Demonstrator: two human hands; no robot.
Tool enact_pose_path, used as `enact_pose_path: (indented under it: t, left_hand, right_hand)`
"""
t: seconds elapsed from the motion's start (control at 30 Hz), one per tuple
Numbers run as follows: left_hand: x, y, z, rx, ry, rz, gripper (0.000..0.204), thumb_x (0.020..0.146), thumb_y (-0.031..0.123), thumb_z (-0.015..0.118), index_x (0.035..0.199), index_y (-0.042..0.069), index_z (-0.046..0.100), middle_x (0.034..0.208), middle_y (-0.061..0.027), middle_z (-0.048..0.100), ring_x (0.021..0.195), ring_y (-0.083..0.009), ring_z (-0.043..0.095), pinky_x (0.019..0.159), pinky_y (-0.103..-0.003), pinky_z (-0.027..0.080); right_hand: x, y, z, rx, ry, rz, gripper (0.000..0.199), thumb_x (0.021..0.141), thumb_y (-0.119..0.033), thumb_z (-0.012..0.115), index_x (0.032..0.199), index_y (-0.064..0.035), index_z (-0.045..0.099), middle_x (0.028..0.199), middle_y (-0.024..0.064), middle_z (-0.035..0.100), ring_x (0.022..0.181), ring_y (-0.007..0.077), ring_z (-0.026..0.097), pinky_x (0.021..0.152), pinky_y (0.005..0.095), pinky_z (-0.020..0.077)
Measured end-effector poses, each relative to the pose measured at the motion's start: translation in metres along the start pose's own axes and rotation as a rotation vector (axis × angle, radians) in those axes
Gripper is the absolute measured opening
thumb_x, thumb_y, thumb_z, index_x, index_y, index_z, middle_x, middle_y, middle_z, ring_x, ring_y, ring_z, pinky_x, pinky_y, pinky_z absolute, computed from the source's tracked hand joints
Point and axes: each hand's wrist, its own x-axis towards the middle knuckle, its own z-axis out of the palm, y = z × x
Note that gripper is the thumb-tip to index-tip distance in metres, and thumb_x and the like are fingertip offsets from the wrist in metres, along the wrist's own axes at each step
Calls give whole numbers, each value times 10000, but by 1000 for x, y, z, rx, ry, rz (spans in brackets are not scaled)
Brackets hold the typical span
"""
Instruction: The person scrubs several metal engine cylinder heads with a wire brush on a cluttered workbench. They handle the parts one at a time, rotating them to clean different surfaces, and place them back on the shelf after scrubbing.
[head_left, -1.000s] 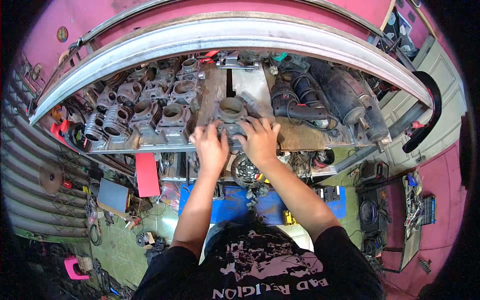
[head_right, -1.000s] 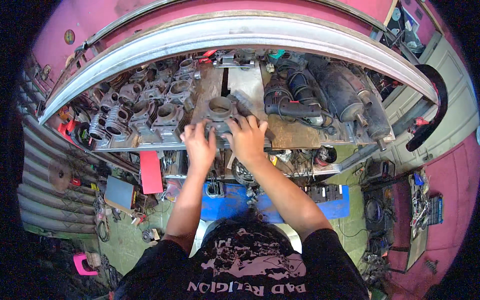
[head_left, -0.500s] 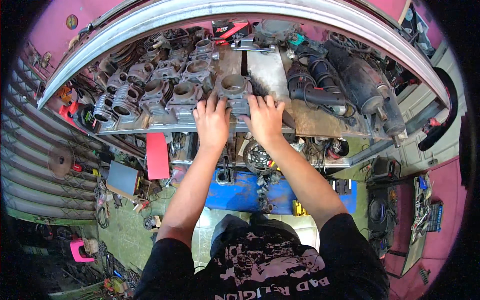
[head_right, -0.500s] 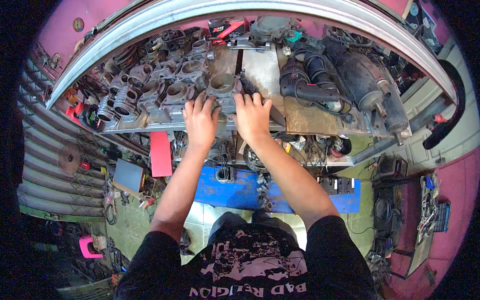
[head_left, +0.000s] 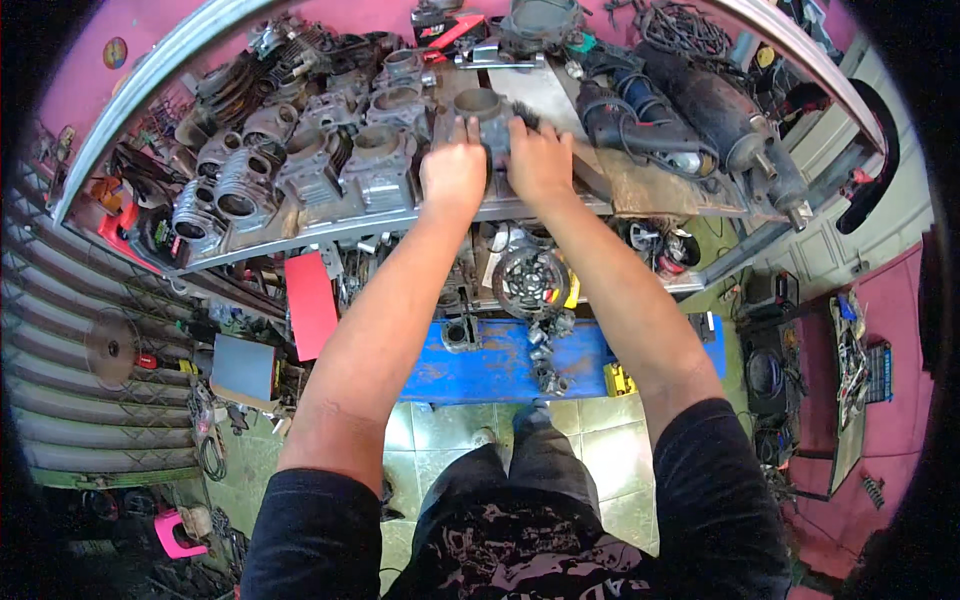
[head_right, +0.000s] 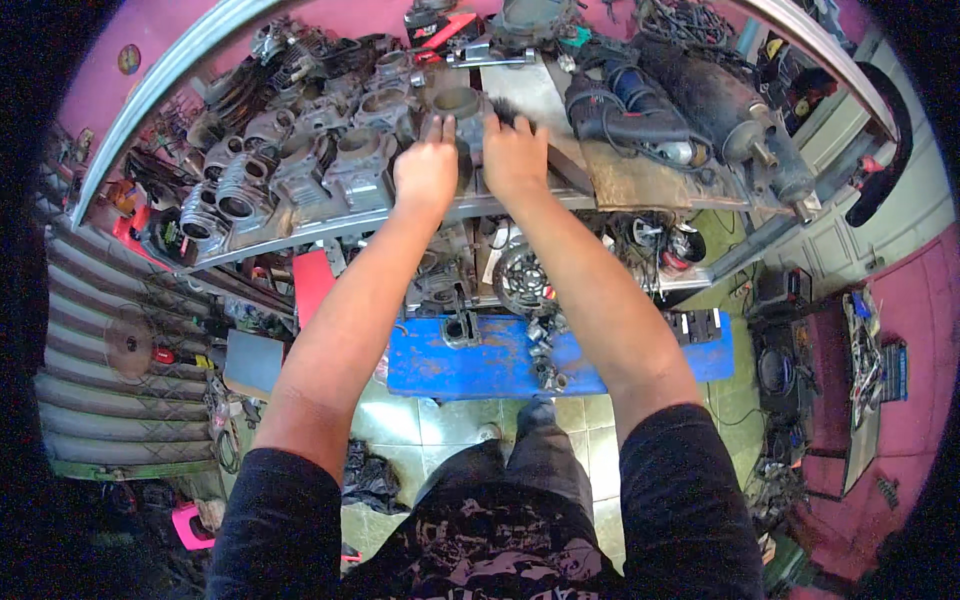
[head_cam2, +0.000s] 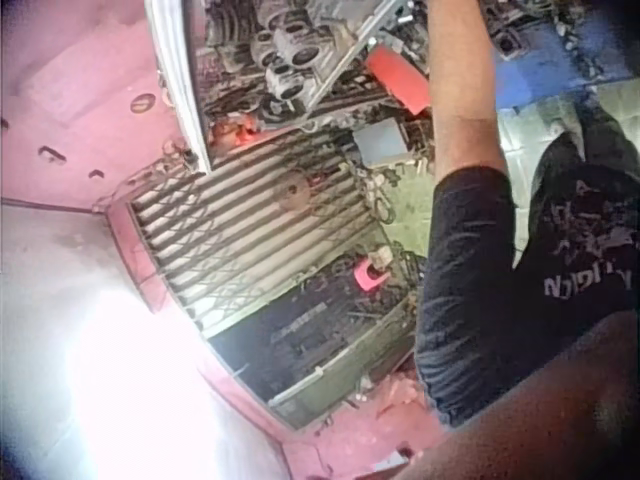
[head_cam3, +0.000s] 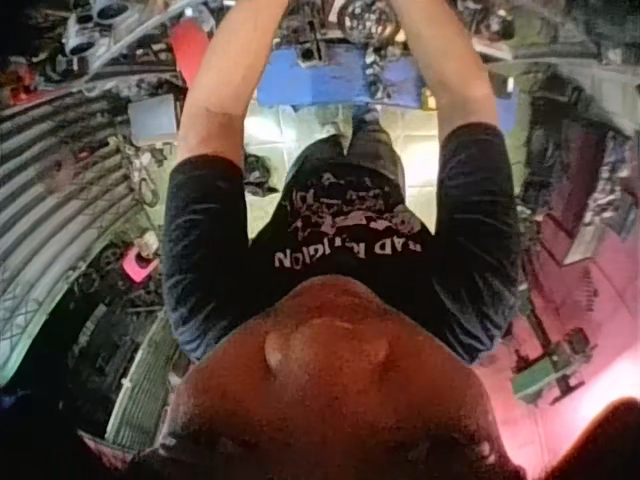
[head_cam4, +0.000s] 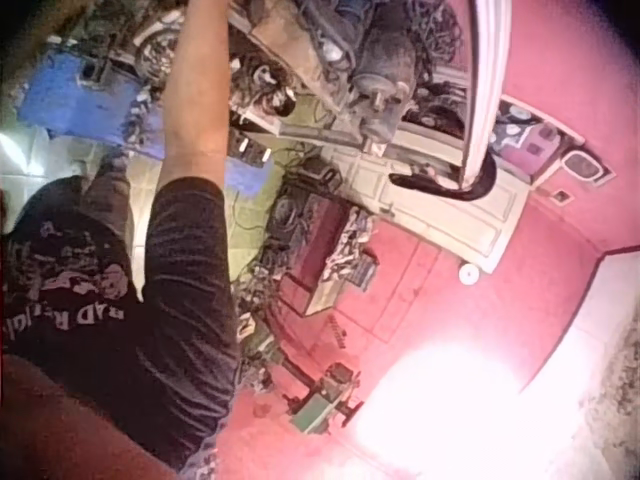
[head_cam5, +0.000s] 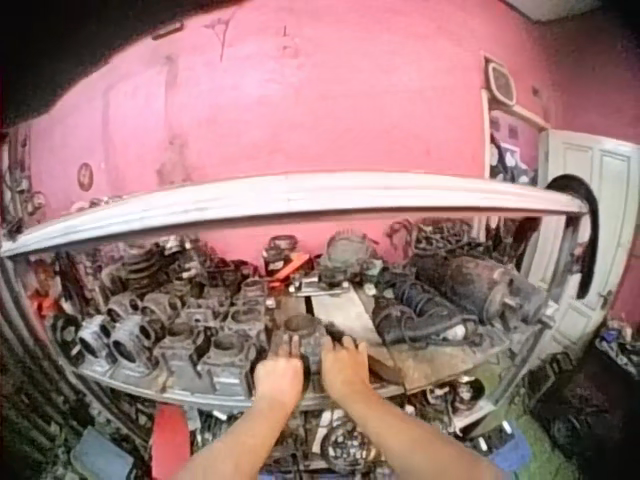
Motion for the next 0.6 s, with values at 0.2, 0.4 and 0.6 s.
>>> enact_pose_path:
  t: [0.2, 0.4, 0.6]
  left_hand:
    - [28, -2, 4, 90, -31, -24, 512, 1013, 125, 514, 1517, 36, 531, 1466, -241, 604, 963, -326, 787, 778, -438, 652]
    - [52, -2, -9, 74, -211, 11, 330, 1052, 152, 498, 1280, 31, 703, 1235, -199, 742, 1005, -334, 779, 819, -454, 643]
    - [71, -10, 7, 96, -112, -38, 291, 1050, 160, 513, 1109, 84, 788, 1134, -151, 780, 1039, -316, 771, 846, -467, 635]
  right_hand:
    - [28, -7, 3, -32, -55, -1, 384, 929, -265, 702, 1251, -70, 624, 1016, 144, 790, 1147, 303, 677, 947, 525, 429]
    - [47, -6, 20, -61, -38, 21, 332, 977, -207, 586, 1281, -81, 627, 1073, 133, 789, 1183, 275, 661, 970, 508, 420]
    - [71, -3, 32, -112, -19, -61, 396, 933, -126, 604, 1321, -46, 599, 1108, 176, 774, 1238, 300, 644, 966, 510, 453]
